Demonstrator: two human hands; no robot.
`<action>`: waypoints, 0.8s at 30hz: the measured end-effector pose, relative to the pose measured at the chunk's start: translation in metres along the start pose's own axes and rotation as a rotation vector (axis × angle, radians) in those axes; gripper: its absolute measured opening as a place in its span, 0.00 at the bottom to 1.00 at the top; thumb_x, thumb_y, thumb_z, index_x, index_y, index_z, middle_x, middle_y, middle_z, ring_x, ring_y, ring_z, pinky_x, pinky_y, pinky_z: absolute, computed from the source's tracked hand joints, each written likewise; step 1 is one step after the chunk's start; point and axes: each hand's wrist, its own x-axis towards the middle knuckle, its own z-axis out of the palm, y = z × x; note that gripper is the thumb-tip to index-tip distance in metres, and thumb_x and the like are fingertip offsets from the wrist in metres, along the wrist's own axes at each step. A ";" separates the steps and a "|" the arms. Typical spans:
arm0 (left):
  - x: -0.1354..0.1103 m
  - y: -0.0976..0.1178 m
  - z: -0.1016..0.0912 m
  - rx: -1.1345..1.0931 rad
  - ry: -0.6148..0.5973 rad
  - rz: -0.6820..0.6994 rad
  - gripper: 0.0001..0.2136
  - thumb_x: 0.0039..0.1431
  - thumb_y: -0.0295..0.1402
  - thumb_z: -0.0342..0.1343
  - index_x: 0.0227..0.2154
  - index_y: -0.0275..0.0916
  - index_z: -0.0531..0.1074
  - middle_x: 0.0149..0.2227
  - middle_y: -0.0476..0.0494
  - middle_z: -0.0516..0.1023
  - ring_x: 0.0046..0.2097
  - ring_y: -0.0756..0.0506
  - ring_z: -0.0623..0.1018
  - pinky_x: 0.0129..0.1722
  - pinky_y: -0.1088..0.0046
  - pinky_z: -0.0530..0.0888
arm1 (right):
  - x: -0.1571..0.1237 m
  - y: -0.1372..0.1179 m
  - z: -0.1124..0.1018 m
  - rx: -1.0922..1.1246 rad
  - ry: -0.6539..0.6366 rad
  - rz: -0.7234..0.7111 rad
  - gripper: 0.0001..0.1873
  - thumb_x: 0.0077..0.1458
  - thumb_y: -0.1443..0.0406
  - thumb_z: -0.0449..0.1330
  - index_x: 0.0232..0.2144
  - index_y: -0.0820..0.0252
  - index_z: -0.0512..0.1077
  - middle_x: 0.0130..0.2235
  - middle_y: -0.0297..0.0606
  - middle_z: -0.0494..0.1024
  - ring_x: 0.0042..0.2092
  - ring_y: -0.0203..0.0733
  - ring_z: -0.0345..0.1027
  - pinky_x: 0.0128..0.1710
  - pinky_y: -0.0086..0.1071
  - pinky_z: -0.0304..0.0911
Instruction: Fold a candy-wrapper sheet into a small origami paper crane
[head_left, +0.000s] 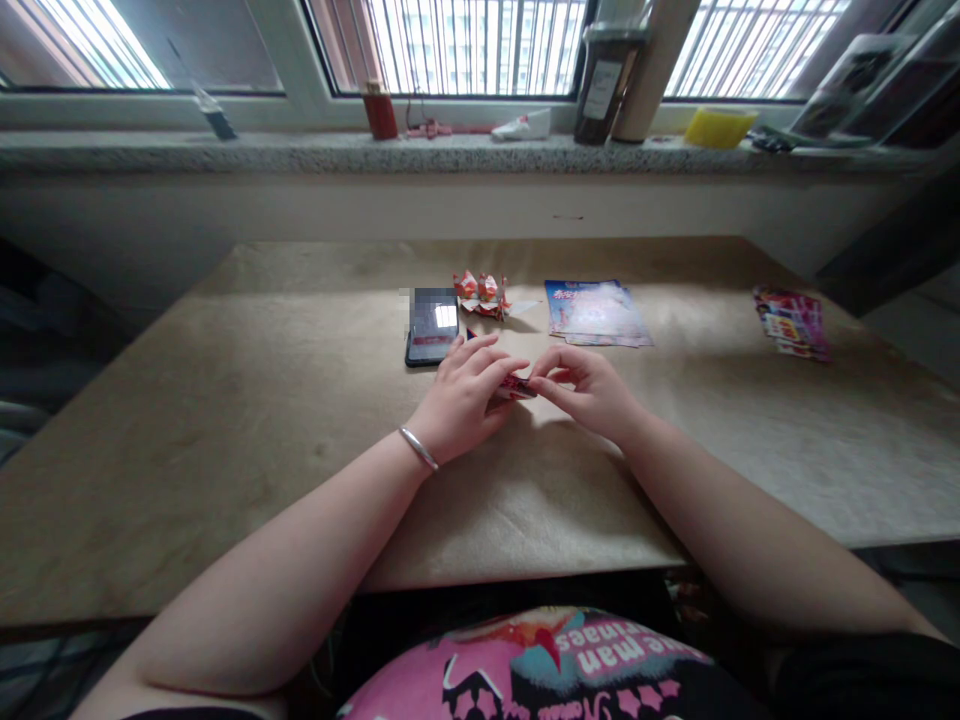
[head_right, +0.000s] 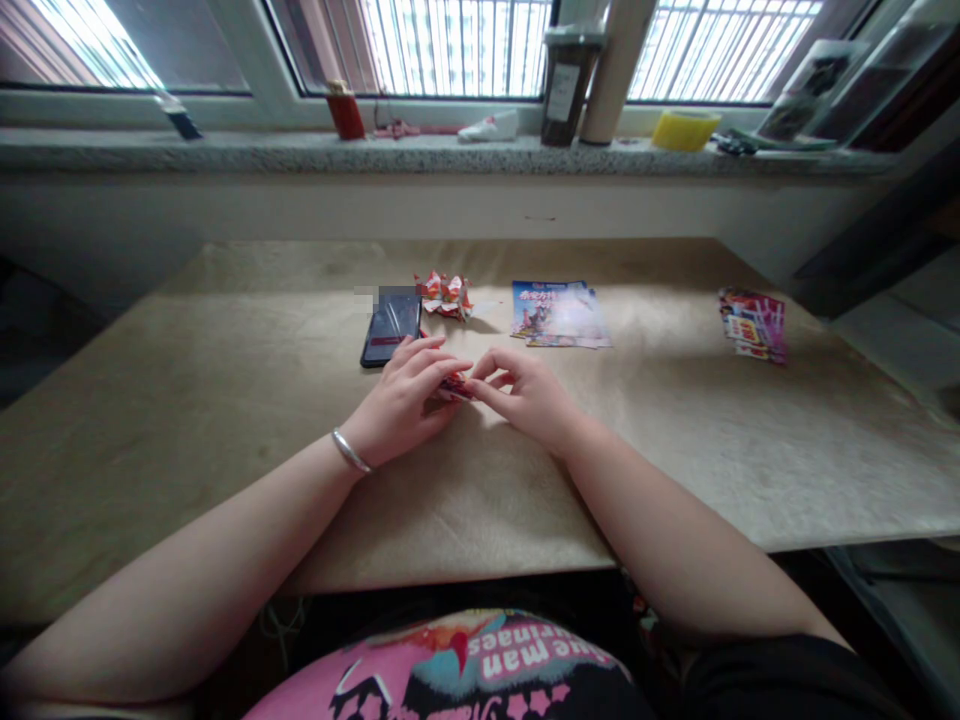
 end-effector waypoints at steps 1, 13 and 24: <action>0.000 0.000 0.000 -0.008 0.016 0.003 0.16 0.53 0.30 0.55 0.46 0.40 0.69 0.49 0.42 0.73 0.59 0.39 0.63 0.62 0.53 0.55 | 0.000 0.000 0.000 -0.001 0.003 -0.003 0.12 0.51 0.56 0.62 0.27 0.58 0.69 0.29 0.33 0.73 0.32 0.35 0.69 0.34 0.32 0.69; 0.004 0.000 -0.002 -0.103 0.132 -0.048 0.06 0.54 0.30 0.55 0.35 0.41 0.72 0.40 0.46 0.76 0.50 0.43 0.73 0.58 0.55 0.58 | -0.001 -0.003 -0.003 -0.102 -0.020 -0.105 0.07 0.54 0.59 0.59 0.34 0.55 0.71 0.37 0.36 0.73 0.39 0.37 0.68 0.37 0.32 0.70; 0.004 0.001 -0.003 -0.148 0.200 -0.011 0.05 0.57 0.30 0.54 0.35 0.43 0.73 0.40 0.47 0.77 0.51 0.45 0.72 0.60 0.56 0.57 | 0.001 -0.002 0.001 -0.346 0.072 -0.237 0.03 0.53 0.63 0.60 0.29 0.55 0.69 0.36 0.37 0.74 0.39 0.38 0.68 0.34 0.33 0.69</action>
